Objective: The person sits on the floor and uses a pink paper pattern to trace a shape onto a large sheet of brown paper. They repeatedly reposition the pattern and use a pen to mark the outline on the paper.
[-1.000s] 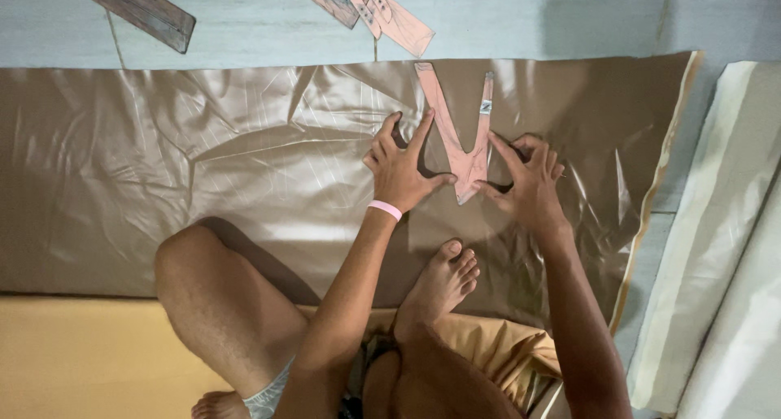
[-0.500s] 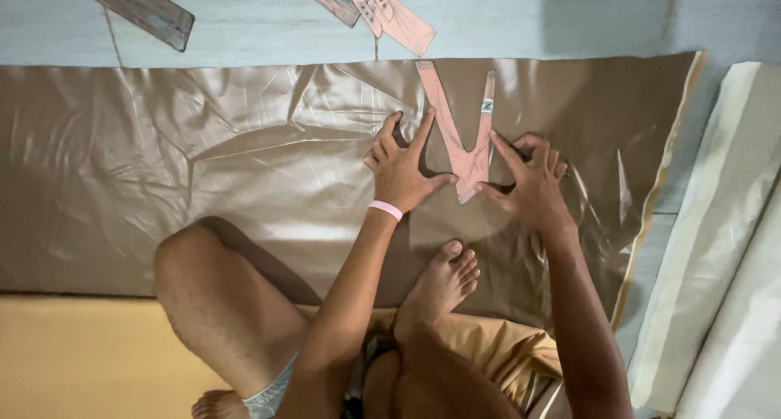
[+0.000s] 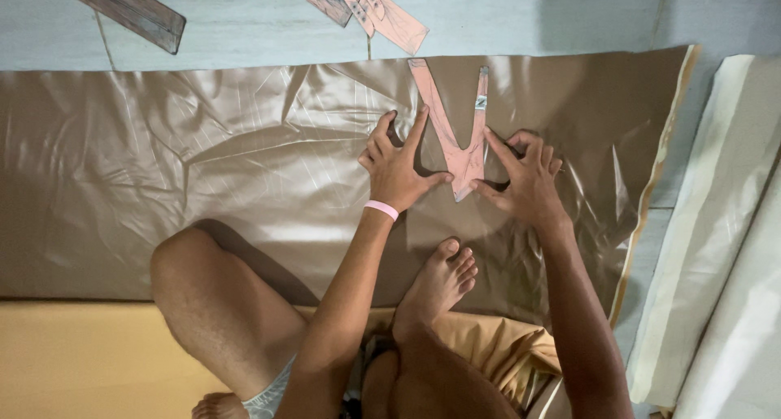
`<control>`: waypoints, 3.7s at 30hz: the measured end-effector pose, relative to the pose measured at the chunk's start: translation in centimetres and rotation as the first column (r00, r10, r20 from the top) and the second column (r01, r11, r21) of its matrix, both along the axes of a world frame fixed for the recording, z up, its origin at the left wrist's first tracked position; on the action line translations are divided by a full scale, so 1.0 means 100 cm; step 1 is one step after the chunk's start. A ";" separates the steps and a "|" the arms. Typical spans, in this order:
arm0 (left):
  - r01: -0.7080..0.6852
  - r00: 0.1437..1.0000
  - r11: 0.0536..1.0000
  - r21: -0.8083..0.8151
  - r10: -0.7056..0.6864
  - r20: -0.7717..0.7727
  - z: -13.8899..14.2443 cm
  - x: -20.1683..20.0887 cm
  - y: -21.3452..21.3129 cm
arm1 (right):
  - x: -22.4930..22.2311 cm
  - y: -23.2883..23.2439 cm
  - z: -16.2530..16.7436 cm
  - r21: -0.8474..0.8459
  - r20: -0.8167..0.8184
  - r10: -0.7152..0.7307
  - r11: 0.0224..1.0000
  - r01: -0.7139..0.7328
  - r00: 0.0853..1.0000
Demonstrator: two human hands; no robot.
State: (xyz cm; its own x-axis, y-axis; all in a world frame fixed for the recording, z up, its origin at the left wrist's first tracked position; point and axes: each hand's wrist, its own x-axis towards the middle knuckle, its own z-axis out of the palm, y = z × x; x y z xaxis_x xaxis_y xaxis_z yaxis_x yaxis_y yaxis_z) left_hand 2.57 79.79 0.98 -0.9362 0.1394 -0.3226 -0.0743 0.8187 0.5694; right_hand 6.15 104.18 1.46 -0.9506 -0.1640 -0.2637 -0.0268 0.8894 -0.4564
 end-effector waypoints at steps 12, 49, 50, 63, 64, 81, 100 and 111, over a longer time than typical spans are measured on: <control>0.235 0.971 0.954 -0.189 -0.240 -0.006 0.012 0.008 0.047 | 0.003 0.002 -0.007 -0.006 0.053 -0.033 0.999 0.033 0.998; 0.207 0.978 0.701 -0.682 -0.148 0.145 -0.002 -0.011 0.134 | -0.173 -0.071 0.047 0.030 -0.262 0.502 0.858 -0.513 0.824; 0.209 0.978 0.723 -0.658 -0.170 0.124 -0.002 -0.016 0.126 | -0.177 -0.074 0.044 -0.014 -0.288 0.442 0.885 -0.465 0.849; 0.303 0.936 0.843 -0.444 -0.351 -0.029 0.005 -0.037 0.063 | -0.167 -0.048 0.026 -0.136 -0.331 0.373 0.890 -0.435 0.867; 0.300 0.936 0.852 -0.430 -0.350 -0.042 0.002 -0.036 0.060 | -0.165 -0.045 0.025 -0.153 -0.315 0.347 0.900 -0.408 0.883; 0.428 0.897 0.823 -0.374 -0.438 0.062 0.015 -0.042 0.038 | -0.076 0.008 0.048 -0.030 -0.309 0.366 0.919 -0.394 0.878; 0.278 0.935 0.859 -0.429 -0.344 -0.085 -0.017 -0.030 0.060 | -0.119 0.026 0.020 -0.132 -0.348 0.132 0.973 -0.187 0.928; 0.214 0.932 0.894 -0.394 -0.308 -0.194 -0.018 -0.029 0.058 | 0.048 0.012 0.045 -0.131 -0.174 0.196 0.967 -0.220 0.965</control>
